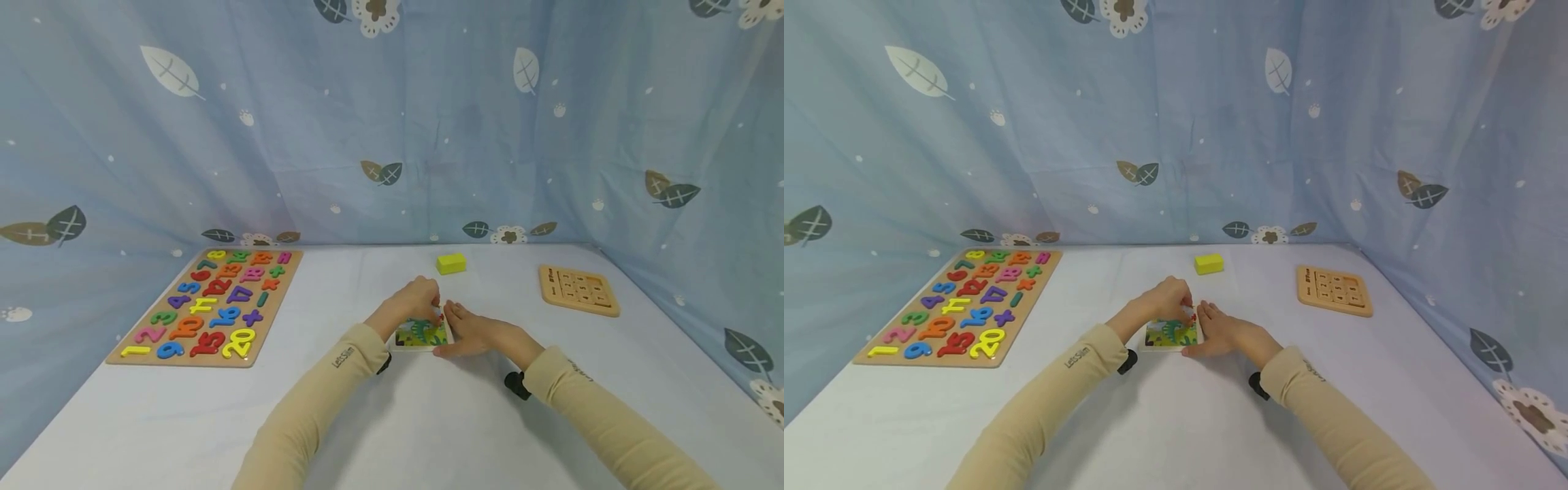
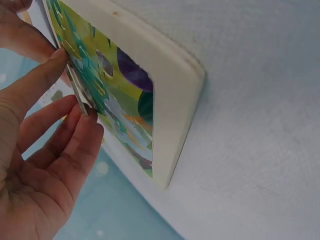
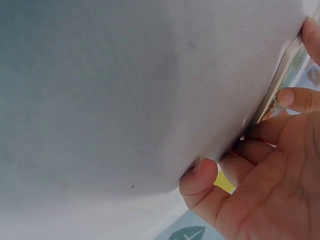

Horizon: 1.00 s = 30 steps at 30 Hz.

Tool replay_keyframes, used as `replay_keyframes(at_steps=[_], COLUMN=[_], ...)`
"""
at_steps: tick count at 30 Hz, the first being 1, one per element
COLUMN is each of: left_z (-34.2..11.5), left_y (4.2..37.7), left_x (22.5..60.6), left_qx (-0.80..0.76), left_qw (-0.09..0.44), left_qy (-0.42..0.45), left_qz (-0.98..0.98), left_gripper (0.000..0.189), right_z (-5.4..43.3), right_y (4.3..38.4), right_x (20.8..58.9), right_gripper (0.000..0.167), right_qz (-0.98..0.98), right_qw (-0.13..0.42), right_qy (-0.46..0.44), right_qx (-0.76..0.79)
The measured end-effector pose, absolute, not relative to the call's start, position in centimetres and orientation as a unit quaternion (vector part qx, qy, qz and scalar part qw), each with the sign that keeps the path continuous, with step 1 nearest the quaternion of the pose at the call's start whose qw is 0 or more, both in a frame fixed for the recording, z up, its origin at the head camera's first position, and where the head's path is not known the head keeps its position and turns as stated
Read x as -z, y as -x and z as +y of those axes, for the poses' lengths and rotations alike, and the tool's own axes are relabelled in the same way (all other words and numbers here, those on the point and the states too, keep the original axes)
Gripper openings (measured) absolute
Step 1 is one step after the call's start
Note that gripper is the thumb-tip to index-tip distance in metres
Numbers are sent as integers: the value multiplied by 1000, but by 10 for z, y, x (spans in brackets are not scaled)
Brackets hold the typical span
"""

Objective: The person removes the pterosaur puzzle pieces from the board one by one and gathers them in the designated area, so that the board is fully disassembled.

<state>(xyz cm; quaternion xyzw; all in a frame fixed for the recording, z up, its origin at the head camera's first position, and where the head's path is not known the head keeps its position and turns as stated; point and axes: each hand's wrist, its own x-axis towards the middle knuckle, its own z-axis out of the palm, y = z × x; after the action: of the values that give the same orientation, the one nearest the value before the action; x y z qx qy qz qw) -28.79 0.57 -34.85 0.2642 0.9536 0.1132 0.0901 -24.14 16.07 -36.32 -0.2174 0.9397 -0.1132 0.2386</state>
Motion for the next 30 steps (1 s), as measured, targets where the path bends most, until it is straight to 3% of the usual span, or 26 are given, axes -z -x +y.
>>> replay_keyframes(at_steps=[11, 30], left_z=[0, -27], left_y=[285, 284], left_x=[347, 344], left_qx=[-107, -102], left_qw=[76, 74], left_qy=[-277, -262], left_qz=[952, 957], left_gripper=[33, 34], right_z=[159, 163], right_y=[241, 239], right_x=[361, 357], right_gripper=[96, 101], right_qz=[936, 927], right_qw=[238, 245], right_qy=[233, 244], right_qx=[110, 148])
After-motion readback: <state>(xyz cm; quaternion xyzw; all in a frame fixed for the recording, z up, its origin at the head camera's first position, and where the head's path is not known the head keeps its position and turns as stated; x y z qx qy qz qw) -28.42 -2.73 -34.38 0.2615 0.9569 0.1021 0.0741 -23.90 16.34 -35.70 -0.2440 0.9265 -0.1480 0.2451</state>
